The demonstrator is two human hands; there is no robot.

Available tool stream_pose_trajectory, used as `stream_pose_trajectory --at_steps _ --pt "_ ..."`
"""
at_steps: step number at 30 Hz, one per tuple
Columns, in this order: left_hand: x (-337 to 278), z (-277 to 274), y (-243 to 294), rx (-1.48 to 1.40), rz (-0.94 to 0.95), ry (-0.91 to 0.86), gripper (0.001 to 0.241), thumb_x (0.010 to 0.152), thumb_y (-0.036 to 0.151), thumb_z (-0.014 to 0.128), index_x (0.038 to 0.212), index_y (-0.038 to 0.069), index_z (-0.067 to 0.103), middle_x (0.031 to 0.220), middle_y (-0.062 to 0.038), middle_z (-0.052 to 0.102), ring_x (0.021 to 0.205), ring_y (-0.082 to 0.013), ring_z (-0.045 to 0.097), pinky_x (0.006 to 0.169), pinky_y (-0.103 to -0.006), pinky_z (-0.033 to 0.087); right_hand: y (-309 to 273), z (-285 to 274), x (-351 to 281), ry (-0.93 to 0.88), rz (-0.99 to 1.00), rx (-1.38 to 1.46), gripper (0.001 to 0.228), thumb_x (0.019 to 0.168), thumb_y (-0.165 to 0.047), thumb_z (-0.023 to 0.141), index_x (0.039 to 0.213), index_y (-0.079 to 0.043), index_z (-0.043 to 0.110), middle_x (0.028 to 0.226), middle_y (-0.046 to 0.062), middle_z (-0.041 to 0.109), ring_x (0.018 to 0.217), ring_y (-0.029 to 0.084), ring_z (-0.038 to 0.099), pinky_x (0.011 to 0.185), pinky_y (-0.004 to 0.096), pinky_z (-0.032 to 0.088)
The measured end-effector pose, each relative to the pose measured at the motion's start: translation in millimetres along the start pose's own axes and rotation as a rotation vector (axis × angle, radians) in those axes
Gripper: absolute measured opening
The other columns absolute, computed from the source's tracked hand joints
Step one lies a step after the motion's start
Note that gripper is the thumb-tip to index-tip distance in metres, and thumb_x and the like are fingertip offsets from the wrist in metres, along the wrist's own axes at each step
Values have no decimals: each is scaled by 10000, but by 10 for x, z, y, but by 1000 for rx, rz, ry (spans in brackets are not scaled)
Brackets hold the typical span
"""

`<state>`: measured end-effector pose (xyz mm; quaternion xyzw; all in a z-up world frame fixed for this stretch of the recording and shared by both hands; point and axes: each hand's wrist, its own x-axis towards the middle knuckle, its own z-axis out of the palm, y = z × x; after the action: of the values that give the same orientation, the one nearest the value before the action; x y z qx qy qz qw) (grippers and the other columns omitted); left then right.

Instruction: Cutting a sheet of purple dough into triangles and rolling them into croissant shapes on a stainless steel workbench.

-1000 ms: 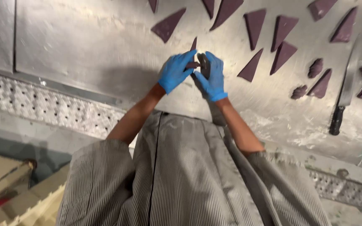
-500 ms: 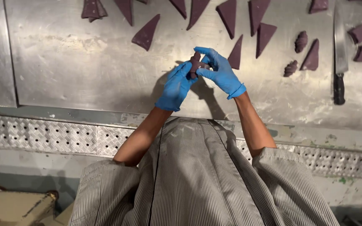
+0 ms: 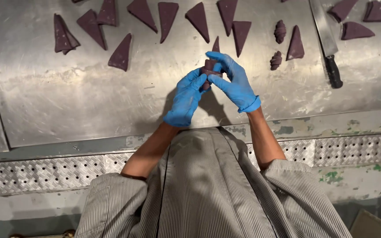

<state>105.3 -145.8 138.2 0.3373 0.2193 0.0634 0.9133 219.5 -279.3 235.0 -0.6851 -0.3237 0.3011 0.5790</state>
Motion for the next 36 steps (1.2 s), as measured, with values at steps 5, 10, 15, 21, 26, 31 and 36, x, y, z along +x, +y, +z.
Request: stream_pose_trajectory --at_steps 5,10,15,21,26,31,36 --pt "151 276 -221 -227 -32 -114 261 1073 129 616 1301 6 646 1094 -34 682 939 -115 603 963 -282 524 -138 -260 -224 294 -454 -589 370 939 -153 838 1238 -100 627 1163 113 596 1118 271 584 954 375 484" --pt "302 687 -498 -219 -19 -55 257 1057 111 620 1290 7 645 1066 -17 675 926 -111 602 932 -281 531 -82 -662 -338 342 -533 -888 287 929 -144 870 1158 -138 699 1093 67 614 1062 286 571 911 414 471" --pt "382 952 -717 92 99 87 287 1047 91 640 1313 -16 646 1014 -31 661 886 -104 580 792 -250 476 58 -986 -382 334 -553 -1005 251 954 -143 867 1138 -126 697 1046 33 612 1035 271 565 946 443 454" --pt "472 1013 -922 50 187 75 297 1074 94 620 1328 -59 619 1077 -49 665 945 -107 600 862 -258 504 307 -1134 -392 343 -619 -1155 266 949 -191 847 1136 -112 676 1021 40 614 1024 245 586 1023 471 470" --pt "443 1100 -877 -27 192 58 343 1056 126 591 1345 -58 595 1220 -128 707 1066 -162 676 961 -275 541 357 -1174 -449 360 -631 -1050 252 922 -160 840 1090 -110 659 999 43 610 992 247 603 1028 477 488" --pt "528 947 -883 -63 192 -7 360 1087 135 597 1393 -53 602 1225 -122 701 1053 -165 659 942 -299 541 824 -1208 -814 447 -451 -849 204 926 -87 817 1042 -104 650 1005 60 641 967 269 617 941 428 484" --pt "455 865 -752 -14 60 63 355 1065 156 600 1368 -30 604 1172 -102 717 1038 -190 683 931 -341 577 891 -1106 -917 451 -171 -720 200 990 -119 789 1130 -84 650 1072 87 662 1000 279 647 891 405 510"
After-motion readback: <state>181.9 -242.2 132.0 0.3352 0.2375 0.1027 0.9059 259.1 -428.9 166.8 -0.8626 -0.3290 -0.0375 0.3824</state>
